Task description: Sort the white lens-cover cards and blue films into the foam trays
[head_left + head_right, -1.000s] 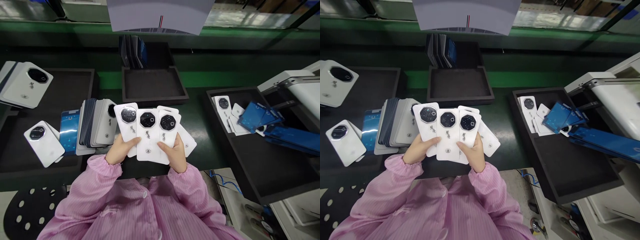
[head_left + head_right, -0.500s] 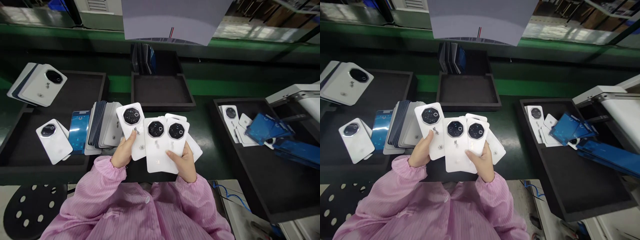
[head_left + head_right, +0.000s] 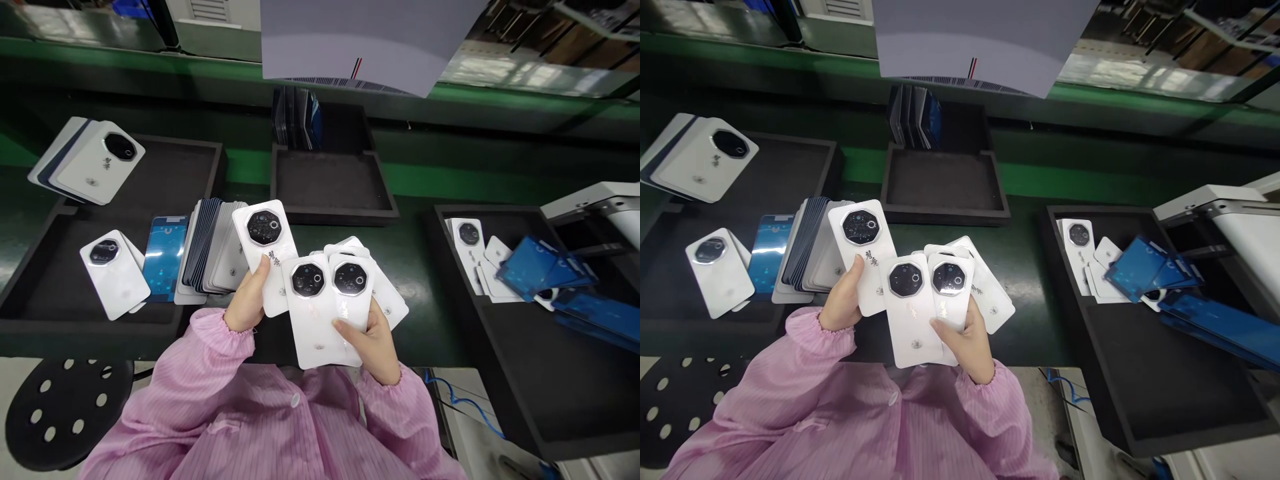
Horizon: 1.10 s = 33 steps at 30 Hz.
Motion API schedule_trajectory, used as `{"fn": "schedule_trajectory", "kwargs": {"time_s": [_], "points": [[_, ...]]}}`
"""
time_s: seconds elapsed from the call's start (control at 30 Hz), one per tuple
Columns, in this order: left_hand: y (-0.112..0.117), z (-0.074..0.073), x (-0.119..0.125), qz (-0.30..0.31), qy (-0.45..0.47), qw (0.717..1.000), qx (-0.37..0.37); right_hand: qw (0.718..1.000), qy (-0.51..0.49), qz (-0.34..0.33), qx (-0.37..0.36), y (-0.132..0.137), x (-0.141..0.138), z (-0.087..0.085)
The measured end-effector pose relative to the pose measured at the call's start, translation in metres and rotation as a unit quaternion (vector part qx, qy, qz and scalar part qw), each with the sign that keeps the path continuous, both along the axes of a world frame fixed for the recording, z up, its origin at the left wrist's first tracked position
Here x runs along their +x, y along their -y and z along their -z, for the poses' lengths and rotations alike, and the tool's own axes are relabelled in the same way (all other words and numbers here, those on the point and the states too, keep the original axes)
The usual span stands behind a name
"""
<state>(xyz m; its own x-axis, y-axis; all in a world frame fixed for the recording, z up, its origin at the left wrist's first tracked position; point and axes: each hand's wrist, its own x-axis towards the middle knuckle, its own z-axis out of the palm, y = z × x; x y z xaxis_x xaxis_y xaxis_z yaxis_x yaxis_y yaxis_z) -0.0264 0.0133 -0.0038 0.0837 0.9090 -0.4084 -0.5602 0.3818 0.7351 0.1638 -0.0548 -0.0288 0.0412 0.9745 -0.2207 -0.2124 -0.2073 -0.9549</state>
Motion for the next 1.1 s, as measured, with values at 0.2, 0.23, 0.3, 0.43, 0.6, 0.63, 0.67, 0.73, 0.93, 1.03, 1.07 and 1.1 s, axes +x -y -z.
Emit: {"fn": "schedule_trajectory", "kwargs": {"time_s": [0.2,0.23,0.3,0.43,0.6,0.63,0.67,0.73,0.93,1.03,1.07,1.1], "points": [[0.001,-0.002,-0.001,0.038,-0.021,0.999,0.022,1.000,-0.005,0.020,0.004,-0.001,-0.002,0.002],[0.002,-0.003,-0.001,0.051,-0.022,0.998,0.029,1.000,-0.007,0.025,0.004,-0.002,-0.002,0.002],[0.002,-0.005,0.000,0.071,-0.026,0.996,0.039,0.999,-0.015,0.043,0.004,-0.005,-0.004,0.000],[0.003,-0.006,0.000,0.084,-0.046,0.995,0.038,0.995,-0.037,0.091,0.014,-0.017,-0.009,-0.004],[0.004,-0.002,-0.002,0.106,-0.059,0.992,0.035,0.989,-0.033,0.136,0.050,-0.031,-0.013,-0.008],[0.004,-0.002,-0.003,0.112,-0.060,0.991,0.039,0.988,-0.034,0.141,0.056,-0.033,-0.014,-0.009],[0.005,-0.001,-0.003,0.117,-0.060,0.990,0.042,0.987,-0.036,0.144,0.060,-0.034,-0.014,-0.009],[0.006,-0.001,-0.004,0.126,-0.063,0.989,0.047,0.986,-0.039,0.148,0.066,-0.036,-0.014,-0.009],[0.006,-0.001,-0.005,0.132,-0.090,0.986,0.052,0.982,-0.037,0.166,0.081,-0.037,-0.016,-0.011],[0.006,-0.001,-0.005,0.135,-0.095,0.985,0.057,0.982,-0.034,0.169,0.082,-0.037,-0.016,-0.013],[0.006,-0.001,-0.005,0.136,-0.094,0.984,0.059,0.982,-0.032,0.169,0.081,-0.037,-0.016,-0.013],[0.006,-0.001,-0.005,0.137,-0.093,0.984,0.060,0.982,-0.031,0.170,0.081,-0.037,-0.016,-0.013]]}}
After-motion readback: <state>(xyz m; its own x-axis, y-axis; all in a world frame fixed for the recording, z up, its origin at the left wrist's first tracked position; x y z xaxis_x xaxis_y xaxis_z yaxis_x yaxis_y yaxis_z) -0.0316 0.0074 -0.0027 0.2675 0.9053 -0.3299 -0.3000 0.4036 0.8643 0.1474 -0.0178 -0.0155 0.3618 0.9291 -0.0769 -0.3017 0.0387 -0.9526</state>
